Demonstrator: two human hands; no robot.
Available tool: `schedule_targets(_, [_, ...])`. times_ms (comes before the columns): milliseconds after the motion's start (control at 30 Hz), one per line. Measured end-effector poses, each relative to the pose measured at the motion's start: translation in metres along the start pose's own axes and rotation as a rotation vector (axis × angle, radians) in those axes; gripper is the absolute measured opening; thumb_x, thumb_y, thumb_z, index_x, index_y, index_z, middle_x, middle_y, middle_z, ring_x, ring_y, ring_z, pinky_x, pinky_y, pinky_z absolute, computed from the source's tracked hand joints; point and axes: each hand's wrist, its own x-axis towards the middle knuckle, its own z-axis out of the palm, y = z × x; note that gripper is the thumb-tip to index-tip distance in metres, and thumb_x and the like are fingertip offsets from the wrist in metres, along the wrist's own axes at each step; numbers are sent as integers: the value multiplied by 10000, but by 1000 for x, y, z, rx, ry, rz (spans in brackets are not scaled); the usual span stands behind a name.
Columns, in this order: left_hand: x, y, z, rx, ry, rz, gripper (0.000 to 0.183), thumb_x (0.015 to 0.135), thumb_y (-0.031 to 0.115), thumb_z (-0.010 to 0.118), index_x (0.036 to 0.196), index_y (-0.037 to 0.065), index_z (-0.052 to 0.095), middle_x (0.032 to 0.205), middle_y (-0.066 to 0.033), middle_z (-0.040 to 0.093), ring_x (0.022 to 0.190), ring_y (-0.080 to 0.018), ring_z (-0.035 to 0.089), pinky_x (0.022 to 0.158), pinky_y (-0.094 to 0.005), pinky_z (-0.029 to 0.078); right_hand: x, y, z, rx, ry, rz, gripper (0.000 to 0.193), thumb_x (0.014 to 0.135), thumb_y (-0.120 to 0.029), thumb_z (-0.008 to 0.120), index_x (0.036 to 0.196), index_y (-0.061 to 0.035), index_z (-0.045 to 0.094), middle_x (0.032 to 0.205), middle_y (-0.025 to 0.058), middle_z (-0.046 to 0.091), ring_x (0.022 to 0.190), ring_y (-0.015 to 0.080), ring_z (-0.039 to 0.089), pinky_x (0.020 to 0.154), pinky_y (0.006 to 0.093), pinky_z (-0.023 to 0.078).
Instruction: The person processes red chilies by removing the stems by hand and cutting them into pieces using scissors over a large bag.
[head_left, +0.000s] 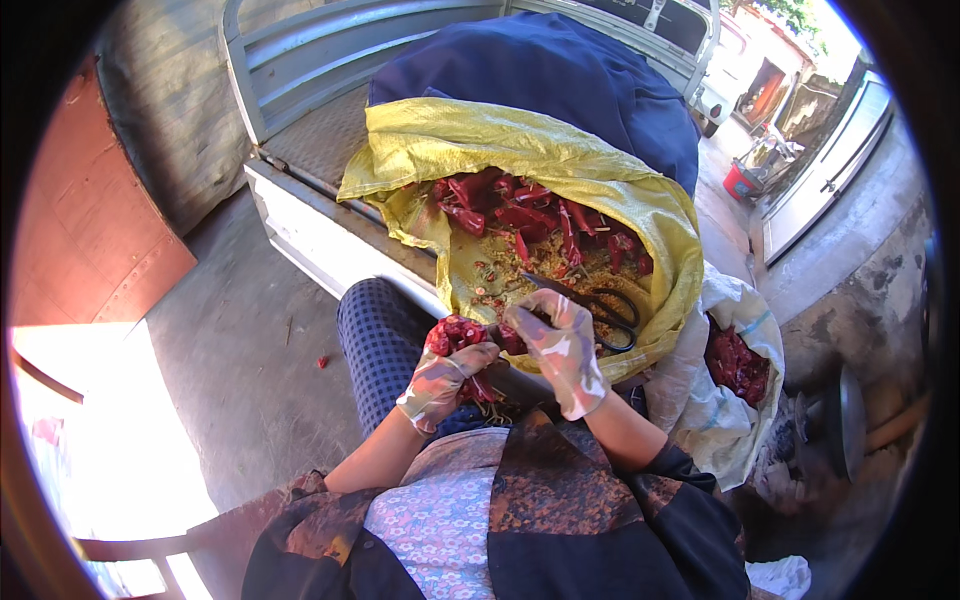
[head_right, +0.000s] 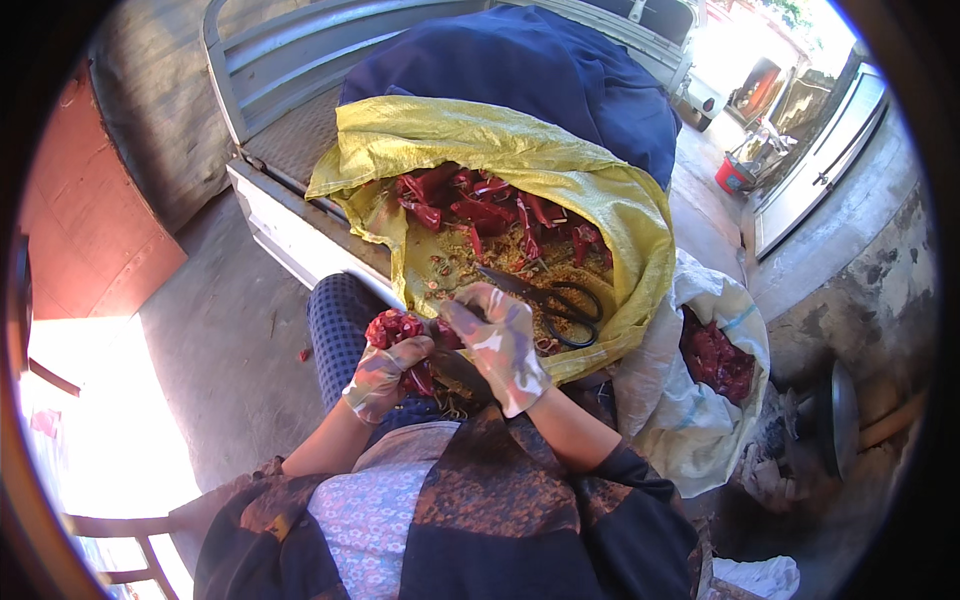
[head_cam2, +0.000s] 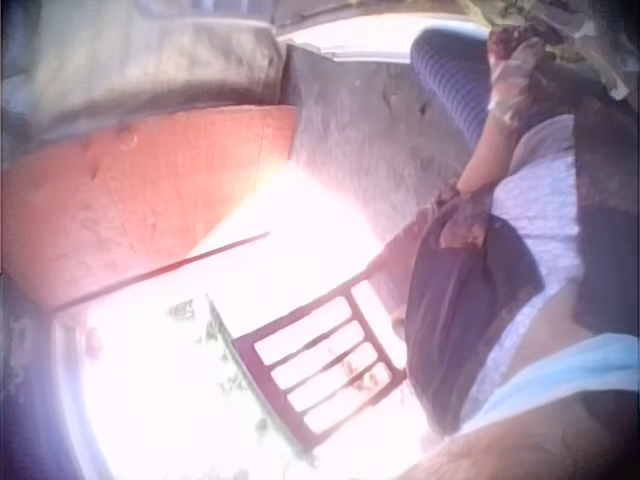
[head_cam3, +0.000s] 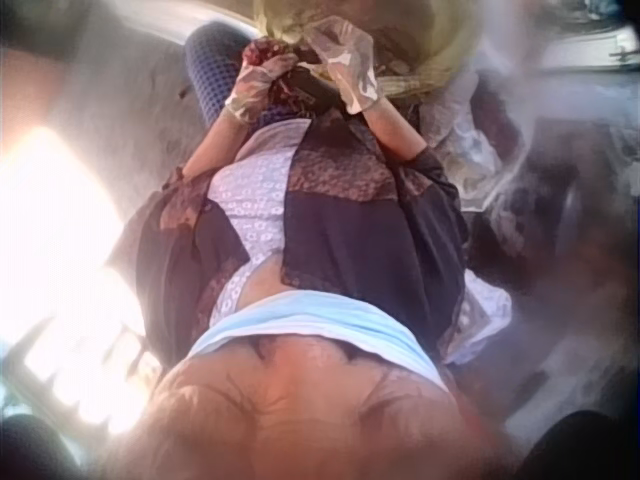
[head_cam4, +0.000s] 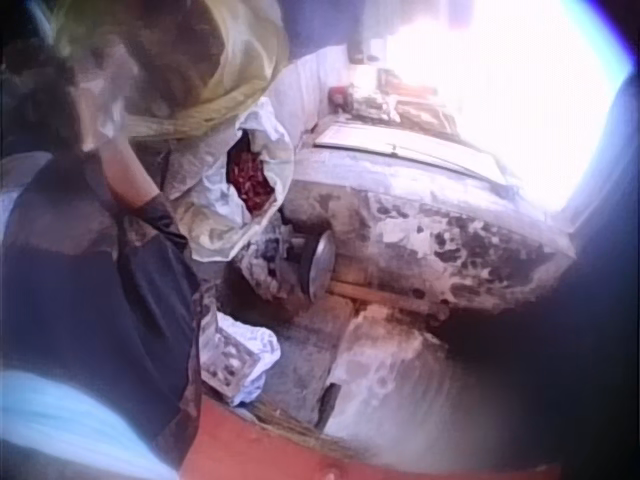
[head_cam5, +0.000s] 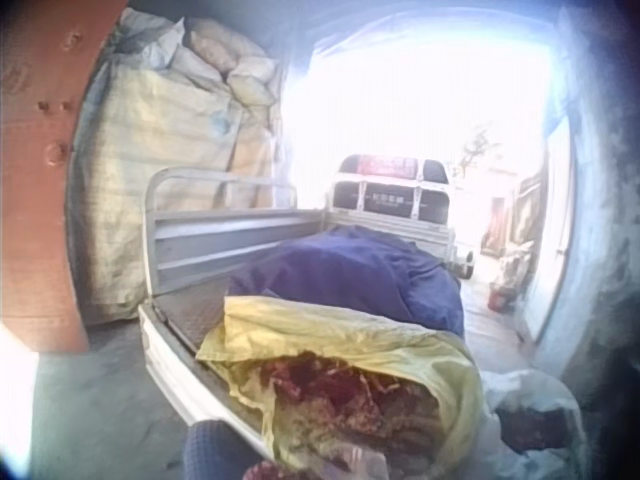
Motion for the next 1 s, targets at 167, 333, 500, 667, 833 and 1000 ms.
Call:
schedule_targets(167, [-1, 8, 17, -47, 2, 15, 257, 806, -5, 629, 1061, 8, 614, 963, -80, 661, 848, -183, 646, 748, -320, 541, -9, -3, 12, -497, -19, -244, 105, 818, -35, 667, 895, 28, 633, 791, 66, 652, 720, 103, 594, 670, 249, 472])
schedule_targets(333, [-1, 8, 21, -85, 21, -28, 254, 824, -25, 591, 1076, 8, 603, 974, -86, 657, 870, -201, 646, 767, -332, 544, -7, -1, -8, -345, -194, -187, 172, 792, -21, 657, 959, 13, 639, 850, 79, 644, 764, 161, 623, 696, 264, 486])
schedule_targets(500, [-1, 3, 21, -88, 7, -17, 280, 838, -32, 570, 1115, 14, 579, 1022, -79, 645, 921, -190, 632, 807, -326, 533, -6, -20, -15, -852, -321, -352, 235, 786, -1, 638, 1017, -39, 635, 910, 69, 621, 745, 190, 627, 656, 270, 497])
schedule_targets(667, [-6, 19, 36, 35, -195, 4, 303, 840, -22, 576, 1139, 21, 567, 1035, -63, 637, 937, -172, 622, 836, -312, 517, -12, -24, -9, -918, -345, -375, 165, 802, -43, 647, 963, -67, 625, 845, 62, 595, 680, 206, 608, 573, 302, 479])
schedule_targets(833, [-5, 7, 18, 91, -118, 7, 282, 822, -14, 592, 1102, 22, 595, 991, -46, 646, 908, -135, 612, 807, -282, 502, -10, -28, -7, -1083, -343, -647, 102, 781, -72, 653, 868, -80, 600, 772, 74, 561, 636, 227, 584, 534, 324, 457])
schedule_targets(1000, [-1, 3, 9, 345, -115, 106, 236, 817, 33, 614, 1052, 14, 619, 950, -53, 652, 864, -121, 596, 783, -276, 492, -11, -21, -7, -874, -338, -425, 111, 782, -18, 608, 882, -68, 601, 777, 95, 583, 635, 225, 586, 558, 309, 456])
